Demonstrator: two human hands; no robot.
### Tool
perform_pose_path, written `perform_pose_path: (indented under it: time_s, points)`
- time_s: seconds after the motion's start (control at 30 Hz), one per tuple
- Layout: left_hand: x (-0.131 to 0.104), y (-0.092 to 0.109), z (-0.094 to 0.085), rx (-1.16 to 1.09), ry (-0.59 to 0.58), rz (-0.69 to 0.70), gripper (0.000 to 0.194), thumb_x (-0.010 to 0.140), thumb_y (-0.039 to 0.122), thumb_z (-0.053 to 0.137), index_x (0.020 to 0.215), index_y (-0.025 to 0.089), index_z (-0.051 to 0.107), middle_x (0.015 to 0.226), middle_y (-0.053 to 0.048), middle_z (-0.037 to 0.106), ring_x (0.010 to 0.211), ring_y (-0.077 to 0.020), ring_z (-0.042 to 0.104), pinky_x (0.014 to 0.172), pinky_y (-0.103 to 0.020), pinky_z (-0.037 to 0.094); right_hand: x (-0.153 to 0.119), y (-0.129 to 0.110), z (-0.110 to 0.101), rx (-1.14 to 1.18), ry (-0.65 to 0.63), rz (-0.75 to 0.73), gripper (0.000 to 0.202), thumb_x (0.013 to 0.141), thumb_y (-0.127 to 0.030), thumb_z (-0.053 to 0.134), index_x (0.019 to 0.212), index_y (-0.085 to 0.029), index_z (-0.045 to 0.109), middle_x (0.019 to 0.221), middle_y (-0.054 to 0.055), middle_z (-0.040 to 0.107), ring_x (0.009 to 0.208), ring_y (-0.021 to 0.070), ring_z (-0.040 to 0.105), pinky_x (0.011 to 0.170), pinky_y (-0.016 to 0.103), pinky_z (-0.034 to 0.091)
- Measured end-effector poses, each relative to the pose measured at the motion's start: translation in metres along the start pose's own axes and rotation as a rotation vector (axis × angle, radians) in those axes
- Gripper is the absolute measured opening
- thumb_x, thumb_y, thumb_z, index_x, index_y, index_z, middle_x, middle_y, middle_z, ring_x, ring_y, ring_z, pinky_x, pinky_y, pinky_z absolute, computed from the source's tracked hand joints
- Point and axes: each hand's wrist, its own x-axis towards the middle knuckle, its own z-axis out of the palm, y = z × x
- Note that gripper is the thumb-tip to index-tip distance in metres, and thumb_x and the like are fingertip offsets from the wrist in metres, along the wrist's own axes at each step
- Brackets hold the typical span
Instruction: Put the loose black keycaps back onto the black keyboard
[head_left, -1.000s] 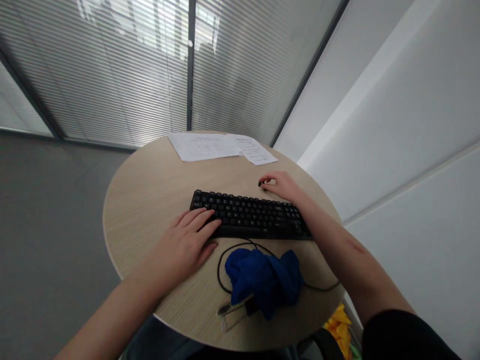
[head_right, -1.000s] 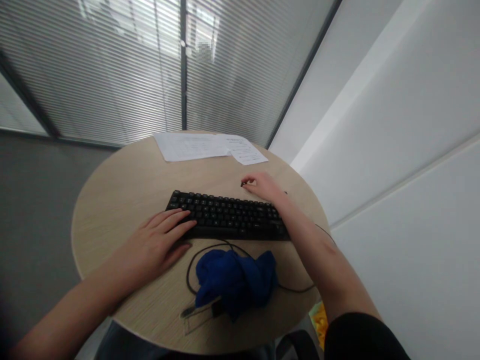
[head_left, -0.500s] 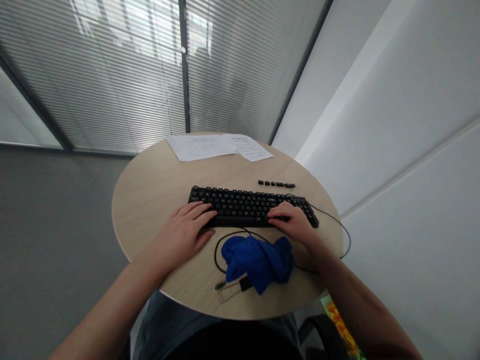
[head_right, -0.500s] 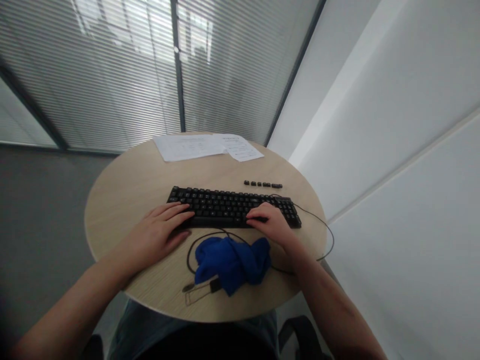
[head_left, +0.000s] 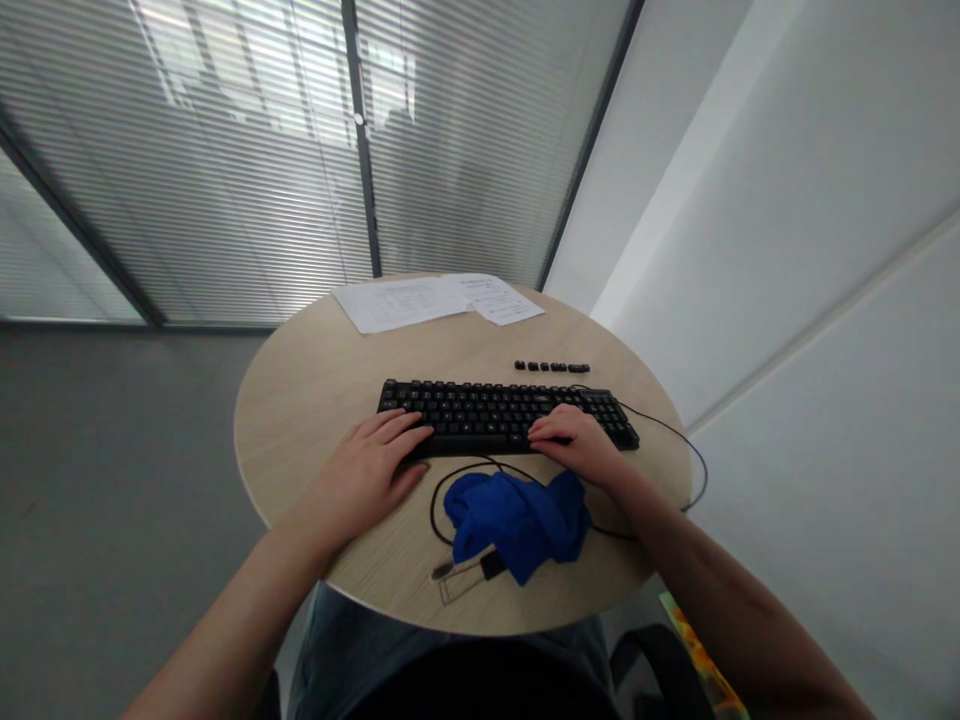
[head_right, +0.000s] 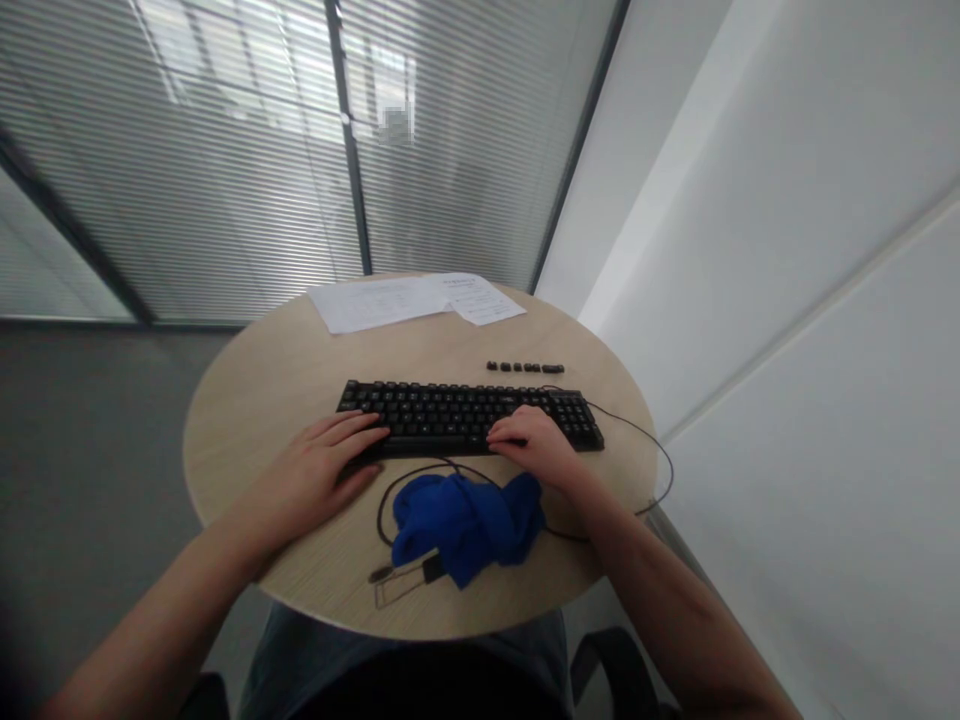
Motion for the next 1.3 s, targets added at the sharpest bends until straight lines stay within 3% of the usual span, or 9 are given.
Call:
perform_pose_path:
  time_s: [0.27,0.37,0.47,0.63,0.73,0.9,1.07,1.2,1.3]
  points:
    - [0.001,0.0,0.002,-0.034,-0.012,-0.006,0.044,0.094,0.043,0.058,0.133,0.023,0.067,0.143,-0.012,0.064,0.136,-0.0348,0.055,0.116,-0.058,0.043,-0.002,0.0,-0.004,-0.108,-0.076,0.032,0.011,0.097,-0.029,0.07,0.094,-0.027,0.08,0.104,0.001,0.078,0.09,0.0177,0.072,0.086,0.037,0.048]
    - [0.0,0.004,-0.005,-0.096,0.031,-0.062,0.054,0.094,0.048,0.058,0.14,0.02,0.06,0.146,-0.015,0.06,0.135,-0.0352,0.055,0.116,-0.057,0.044,-0.001,-0.003,-0.006,-0.096,-0.079,0.018,0.013,0.098,-0.029,0.068,0.094,-0.026,0.079,0.102,0.001,0.078,0.088,0.0176,0.071,0.084,0.037,0.048]
    - [-0.003,0.007,-0.015,-0.202,0.233,-0.206,0.057,0.097,0.048,0.054,0.146,0.019,0.051,0.145,-0.016,0.06,0.133,-0.0336,0.056,0.115,-0.055,0.045,0.0,-0.006,-0.006,-0.099,-0.055,-0.029,0.016,0.099,-0.03,0.066,0.094,-0.026,0.08,0.1,0.003,0.077,0.09,0.0189,0.069,0.084,0.038,0.048]
    - [-0.007,-0.005,-0.018,-0.547,0.768,-0.486,0.043,0.103,0.047,0.04,0.132,0.02,0.059,0.123,-0.011,0.069,0.114,-0.0242,0.065,0.098,-0.042,0.055,-0.005,-0.003,-0.002,-0.133,0.002,-0.023,0.02,0.098,-0.038,0.066,0.092,-0.028,0.081,0.097,0.007,0.072,0.091,0.0228,0.064,0.083,0.042,0.049]
    - [-0.007,-0.014,-0.015,-0.681,0.914,-0.554,0.043,0.104,0.049,0.039,0.125,0.02,0.063,0.109,-0.009,0.069,0.101,-0.0208,0.066,0.085,-0.035,0.056,-0.007,0.001,-0.002,-0.117,-0.027,0.0,0.02,0.098,-0.04,0.066,0.093,-0.028,0.081,0.093,0.007,0.07,0.087,0.0221,0.063,0.08,0.041,0.049]
    - [-0.005,-0.012,-0.014,-0.735,0.922,-0.516,0.043,0.103,0.051,0.041,0.122,0.022,0.066,0.104,-0.007,0.068,0.098,-0.0199,0.065,0.082,-0.033,0.055,-0.003,-0.003,-0.008,-0.122,-0.075,-0.002,0.021,0.098,-0.04,0.065,0.095,-0.026,0.081,0.089,0.006,0.068,0.085,0.0205,0.061,0.079,0.039,0.045]
    - [-0.003,-0.008,-0.018,-0.755,0.916,-0.48,0.042,0.104,0.049,0.043,0.121,0.018,0.067,0.103,-0.008,0.067,0.098,-0.0201,0.063,0.08,-0.032,0.053,0.0,-0.01,-0.011,-0.149,-0.11,0.042,0.031,0.1,-0.039,0.062,0.079,-0.023,0.078,0.084,0.005,0.066,0.081,0.0184,0.057,0.08,0.038,0.042]
    - [-0.001,-0.008,-0.02,-0.725,0.904,-0.477,0.042,0.104,0.047,0.042,0.122,0.018,0.066,0.103,-0.008,0.067,0.097,-0.0209,0.063,0.079,-0.033,0.054,-0.004,-0.005,-0.012,-0.11,0.106,0.086,0.025,0.102,-0.032,0.055,0.106,-0.025,0.079,0.091,0.007,0.066,0.089,0.0207,0.059,0.082,0.04,0.046]
    - [-0.002,-0.009,-0.02,-0.666,0.835,-0.492,0.04,0.104,0.046,0.044,0.121,0.018,0.067,0.107,-0.009,0.069,0.1,-0.0226,0.063,0.08,-0.035,0.054,-0.007,0.002,-0.016,-0.091,0.306,0.13,0.028,0.101,-0.025,0.05,0.11,-0.025,0.077,0.093,0.007,0.066,0.091,0.0218,0.06,0.084,0.041,0.049]
